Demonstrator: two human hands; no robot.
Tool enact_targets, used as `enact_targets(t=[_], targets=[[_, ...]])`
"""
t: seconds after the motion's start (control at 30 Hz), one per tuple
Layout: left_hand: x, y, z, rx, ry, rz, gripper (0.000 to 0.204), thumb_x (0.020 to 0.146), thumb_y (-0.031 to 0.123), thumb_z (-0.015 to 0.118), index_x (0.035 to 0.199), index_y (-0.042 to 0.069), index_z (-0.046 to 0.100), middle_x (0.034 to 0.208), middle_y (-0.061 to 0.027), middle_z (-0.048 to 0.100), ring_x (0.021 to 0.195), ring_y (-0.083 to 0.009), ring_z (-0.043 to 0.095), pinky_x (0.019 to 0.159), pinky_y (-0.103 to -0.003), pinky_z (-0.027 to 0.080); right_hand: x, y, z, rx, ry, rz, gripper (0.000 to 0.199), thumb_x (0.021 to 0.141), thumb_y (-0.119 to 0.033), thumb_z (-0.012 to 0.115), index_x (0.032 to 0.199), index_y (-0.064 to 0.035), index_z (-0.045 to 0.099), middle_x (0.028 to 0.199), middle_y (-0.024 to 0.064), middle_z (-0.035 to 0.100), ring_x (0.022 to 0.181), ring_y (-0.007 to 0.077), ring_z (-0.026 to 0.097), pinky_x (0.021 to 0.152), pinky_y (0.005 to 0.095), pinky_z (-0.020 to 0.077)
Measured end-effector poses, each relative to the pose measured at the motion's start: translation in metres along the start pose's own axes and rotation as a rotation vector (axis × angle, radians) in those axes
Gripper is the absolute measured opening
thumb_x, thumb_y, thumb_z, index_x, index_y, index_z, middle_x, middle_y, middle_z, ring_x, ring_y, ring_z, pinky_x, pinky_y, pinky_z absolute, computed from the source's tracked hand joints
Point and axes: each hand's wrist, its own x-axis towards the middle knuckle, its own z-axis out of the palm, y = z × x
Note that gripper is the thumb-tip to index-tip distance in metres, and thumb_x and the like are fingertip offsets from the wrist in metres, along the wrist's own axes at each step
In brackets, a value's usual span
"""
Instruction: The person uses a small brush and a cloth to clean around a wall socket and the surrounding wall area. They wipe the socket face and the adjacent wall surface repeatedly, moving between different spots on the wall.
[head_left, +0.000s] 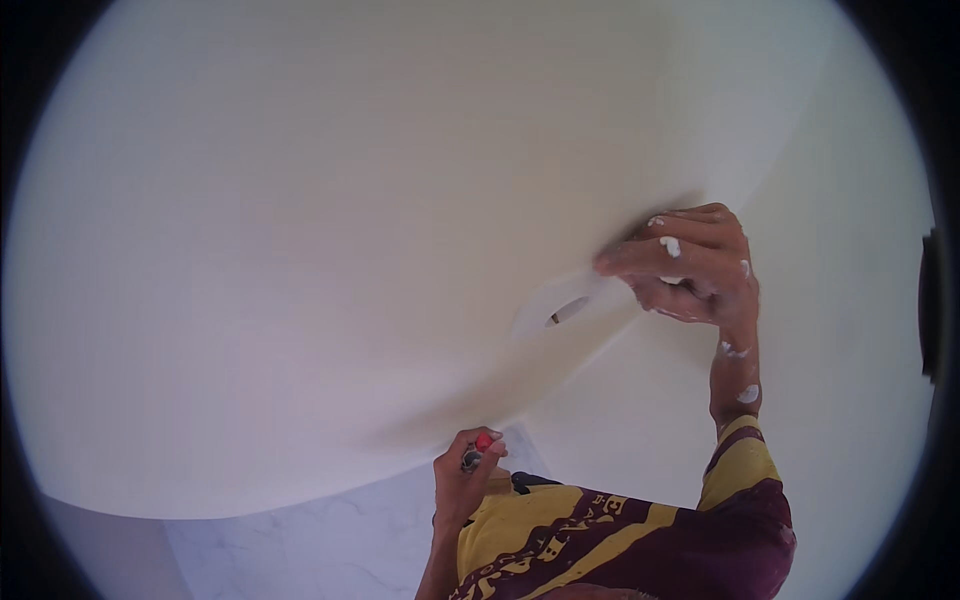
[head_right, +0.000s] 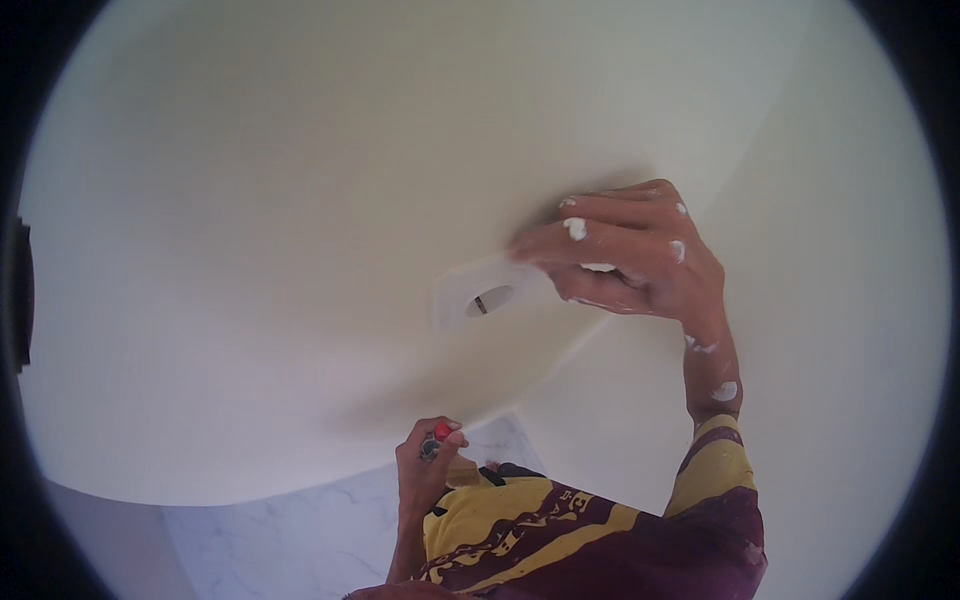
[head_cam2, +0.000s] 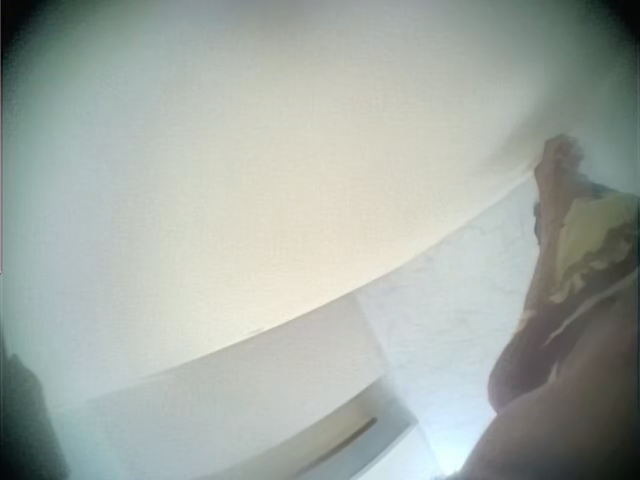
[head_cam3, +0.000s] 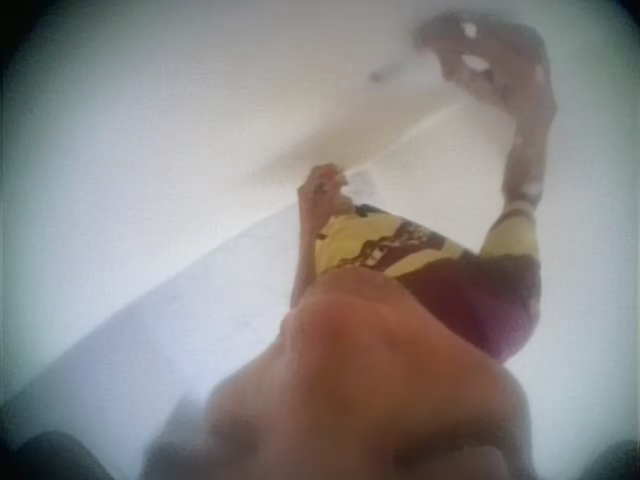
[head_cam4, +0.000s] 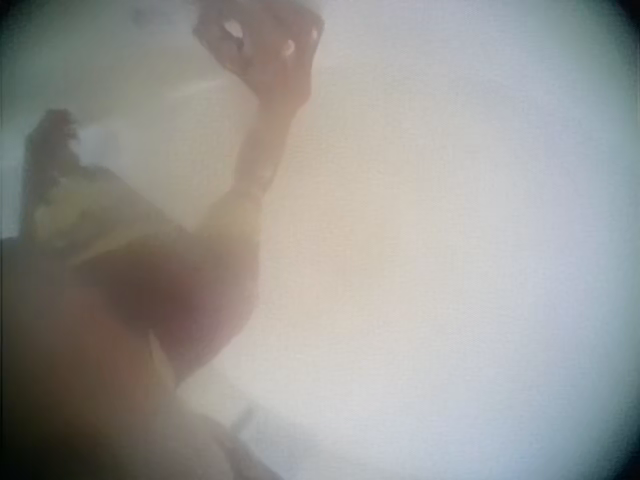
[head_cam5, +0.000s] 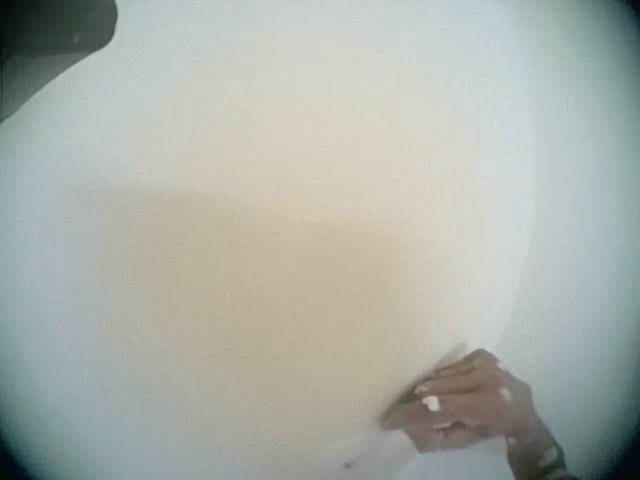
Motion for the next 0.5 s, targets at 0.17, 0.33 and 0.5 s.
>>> enact_targets(t=[0.17,0.33,0.5], targets=[[0.003,-0.003,-0.001,0.019,-0.018,0.022,0.019,0.1,0.013,0.072,0.113,0.001,0.066,0.098,-0.0094,0.073,0.089,-0.0152,0.072,0.079,-0.029,0.056,0.001,-0.007,0.002,-0.068,-0.014,-0.058,0.031,0.062,0.0,0.076,0.09,-0.0119,0.08,0.075,-0.0042,0.072,0.053,0.0155,0.059,0.047,0.0282,0.045],[-0.001,0.001,0.005,0.073,-0.034,0.063,0.018,0.101,0.014,0.071,0.113,0.001,0.065,0.096,-0.0093,0.073,0.089,-0.0154,0.072,0.079,-0.029,0.056,0.0,-0.006,0.003,0.032,0.027,-0.016,0.031,0.067,-0.01,0.084,0.096,-0.0134,0.073,0.074,-0.0031,0.066,0.058,0.0173,0.062,0.052,0.0298,0.0502],[-0.007,0.023,0.001,-0.001,-0.005,0.132,0.017,0.1,0.011,0.072,0.112,0.002,0.065,0.096,-0.0115,0.076,0.087,-0.0148,0.074,0.078,-0.028,0.057,-0.024,-0.032,0.03,0.478,0.373,0.306,0.023,0.077,-0.011,0.088,0.095,-0.0114,0.074,0.081,-0.0001,0.072,0.065,0.0189,0.068,0.059,0.0305,0.0553]])
